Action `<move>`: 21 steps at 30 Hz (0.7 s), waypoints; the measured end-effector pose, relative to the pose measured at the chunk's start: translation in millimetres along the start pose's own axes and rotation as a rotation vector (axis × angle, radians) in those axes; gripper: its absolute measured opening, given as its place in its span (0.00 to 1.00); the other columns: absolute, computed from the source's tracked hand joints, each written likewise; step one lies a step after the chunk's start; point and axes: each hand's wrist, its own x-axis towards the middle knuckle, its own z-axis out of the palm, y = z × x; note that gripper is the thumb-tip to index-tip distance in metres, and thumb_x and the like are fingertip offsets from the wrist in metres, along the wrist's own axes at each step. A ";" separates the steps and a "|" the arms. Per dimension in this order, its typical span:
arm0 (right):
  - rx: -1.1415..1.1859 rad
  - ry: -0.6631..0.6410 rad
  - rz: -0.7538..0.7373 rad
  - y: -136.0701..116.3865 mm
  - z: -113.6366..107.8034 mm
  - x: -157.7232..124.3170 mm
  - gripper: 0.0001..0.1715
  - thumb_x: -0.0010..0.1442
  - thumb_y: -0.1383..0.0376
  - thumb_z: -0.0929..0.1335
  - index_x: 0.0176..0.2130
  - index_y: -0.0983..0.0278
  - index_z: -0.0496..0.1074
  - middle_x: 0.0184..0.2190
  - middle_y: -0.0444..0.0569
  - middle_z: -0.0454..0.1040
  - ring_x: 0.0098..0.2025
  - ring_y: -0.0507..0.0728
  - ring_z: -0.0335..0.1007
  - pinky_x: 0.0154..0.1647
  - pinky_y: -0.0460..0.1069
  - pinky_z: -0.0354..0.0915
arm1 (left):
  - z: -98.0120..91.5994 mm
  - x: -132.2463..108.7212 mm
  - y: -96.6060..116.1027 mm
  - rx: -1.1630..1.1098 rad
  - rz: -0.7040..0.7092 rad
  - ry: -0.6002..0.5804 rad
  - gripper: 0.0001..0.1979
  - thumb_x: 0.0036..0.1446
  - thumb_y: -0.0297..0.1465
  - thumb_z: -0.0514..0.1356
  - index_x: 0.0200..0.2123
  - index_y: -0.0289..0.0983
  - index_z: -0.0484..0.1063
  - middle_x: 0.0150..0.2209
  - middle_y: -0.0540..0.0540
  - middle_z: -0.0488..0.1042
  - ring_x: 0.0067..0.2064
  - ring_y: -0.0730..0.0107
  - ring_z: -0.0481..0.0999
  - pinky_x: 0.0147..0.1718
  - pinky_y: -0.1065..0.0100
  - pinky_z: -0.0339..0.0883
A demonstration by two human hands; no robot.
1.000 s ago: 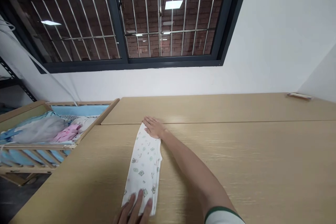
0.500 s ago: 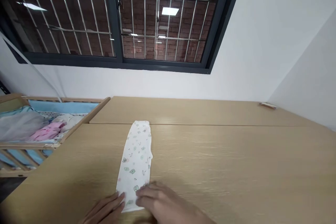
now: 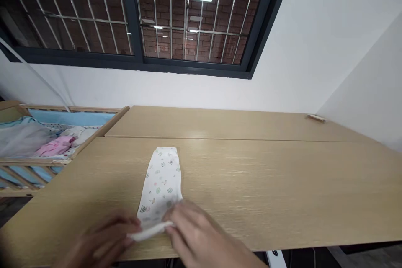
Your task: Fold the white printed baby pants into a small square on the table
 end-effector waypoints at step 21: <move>-0.148 0.189 0.131 139.2 12.2 151.8 0.21 0.72 0.63 0.60 0.61 0.65 0.64 0.60 0.58 0.66 0.63 0.61 0.62 0.65 0.57 0.57 | 48.8 125.5 -81.1 0.507 -0.450 -0.015 0.21 0.68 0.32 0.51 0.61 0.30 0.65 0.60 0.31 0.69 0.60 0.49 0.67 0.58 0.54 0.61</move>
